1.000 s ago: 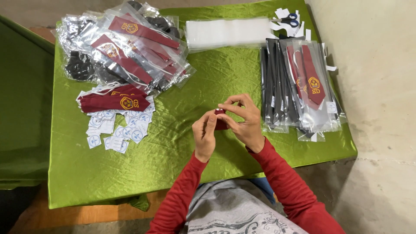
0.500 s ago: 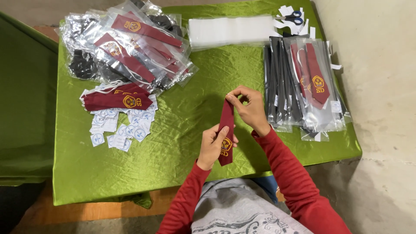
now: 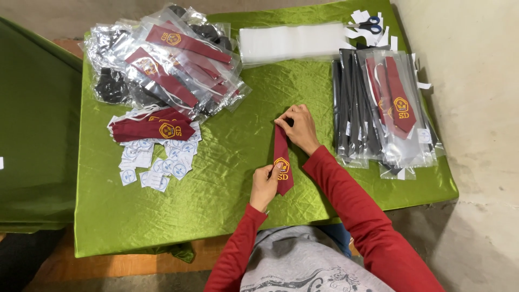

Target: The person folds a maroon tie with a gold emblem and places it into a clear plastic bag. They smooth the bag and set it aside, then repeat the process with another tie. The workspace contains stacks of ties, bags, and small paper labels.

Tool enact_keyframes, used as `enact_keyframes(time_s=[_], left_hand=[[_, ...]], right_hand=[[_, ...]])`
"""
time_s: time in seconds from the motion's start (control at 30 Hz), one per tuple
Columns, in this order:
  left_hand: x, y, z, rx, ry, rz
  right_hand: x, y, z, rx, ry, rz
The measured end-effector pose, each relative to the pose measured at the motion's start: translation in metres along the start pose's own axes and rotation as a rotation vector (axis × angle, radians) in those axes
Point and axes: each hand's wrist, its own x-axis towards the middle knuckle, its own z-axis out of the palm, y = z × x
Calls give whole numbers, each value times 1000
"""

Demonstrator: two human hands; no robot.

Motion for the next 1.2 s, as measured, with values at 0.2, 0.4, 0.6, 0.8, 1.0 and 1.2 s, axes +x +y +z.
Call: enact_keyframes(time_s=[0.2,0.4,0.6,0.8,1.0,1.2], left_hand=[[-13,89,-15,102,-141,-49],[-9,78,-21,605,-153,-28],[-45,119,-25,1029,252,336],[-38,60,-11,1149,27,734],[-61,59,-7,1157,-66,670],[-86,50,-11,1143,-101,665]], right_hand=[[13,13,7,-27,37,-59],[9,20,16,-133,97,-90],[7,15,13,-243,86,-128],[-9,18,14,-330,48,-170],[-14,4,-4,-429,-106,-23],[-11,16,3,-343,-51,58]])
